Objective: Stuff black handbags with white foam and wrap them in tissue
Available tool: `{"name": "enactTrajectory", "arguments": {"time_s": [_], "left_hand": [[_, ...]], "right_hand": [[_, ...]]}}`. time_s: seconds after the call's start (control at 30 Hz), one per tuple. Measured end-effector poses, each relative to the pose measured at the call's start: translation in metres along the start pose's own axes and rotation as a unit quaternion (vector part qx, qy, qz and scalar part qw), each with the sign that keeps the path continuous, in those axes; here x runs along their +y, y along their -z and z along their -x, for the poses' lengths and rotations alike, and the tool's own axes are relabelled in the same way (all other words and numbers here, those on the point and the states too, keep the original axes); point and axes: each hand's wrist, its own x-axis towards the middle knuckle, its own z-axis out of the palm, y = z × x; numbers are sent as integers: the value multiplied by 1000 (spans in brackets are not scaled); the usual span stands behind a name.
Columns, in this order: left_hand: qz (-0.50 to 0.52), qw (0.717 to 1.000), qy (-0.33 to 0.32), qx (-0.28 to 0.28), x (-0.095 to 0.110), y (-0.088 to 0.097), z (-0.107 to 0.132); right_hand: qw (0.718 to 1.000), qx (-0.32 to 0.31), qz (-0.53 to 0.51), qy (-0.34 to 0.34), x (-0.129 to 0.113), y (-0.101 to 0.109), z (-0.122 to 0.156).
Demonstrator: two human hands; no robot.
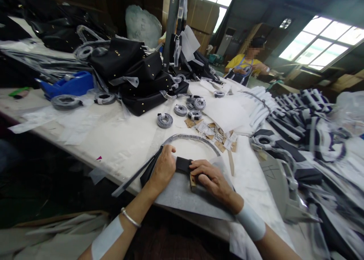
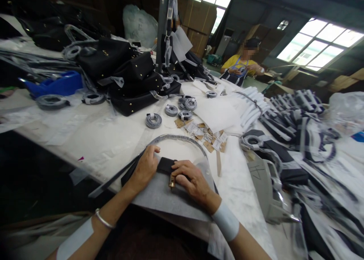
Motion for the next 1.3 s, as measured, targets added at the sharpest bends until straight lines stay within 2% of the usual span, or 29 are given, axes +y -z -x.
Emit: {"name": "enactTrajectory", "arguments": {"time_s": [0.1,0.33,0.47,0.57,0.63,0.67,0.73,0.9,1.07,1.2,1.3], "left_hand": [[13,1000,3,-6,3,2,0],[27,999,-5,-42,9,6,-2],[58,994,-46,-77,24,25,-5],[89,973,-116,-179,46,49,8],[75,946,-166,-268,58,60,25],[51,938,-189,-288,62,62,35],[-5,929,-237,-286,64,62,56],[-86,927,-301,-208,51,48,83],[-94,931,-323,-144,41,36,83],[-73,938,-291,-171,38,29,72],[-59,941,-290,-166,36,26,67]], "right_hand": [[999,-19,32,-11,-2,-2,7],[998,-9,66,-10,10,-14,11],[997,2,69,-20,9,-14,9],[998,9,53,-33,11,-13,8],[998,14,50,-38,15,-13,7],[998,15,53,-39,17,-13,7],[997,15,65,-34,19,-14,6],[995,13,101,-4,19,-18,7],[993,11,118,14,23,-19,6],[988,31,150,-1,27,-15,1],[985,34,168,23,28,-11,1]]}}
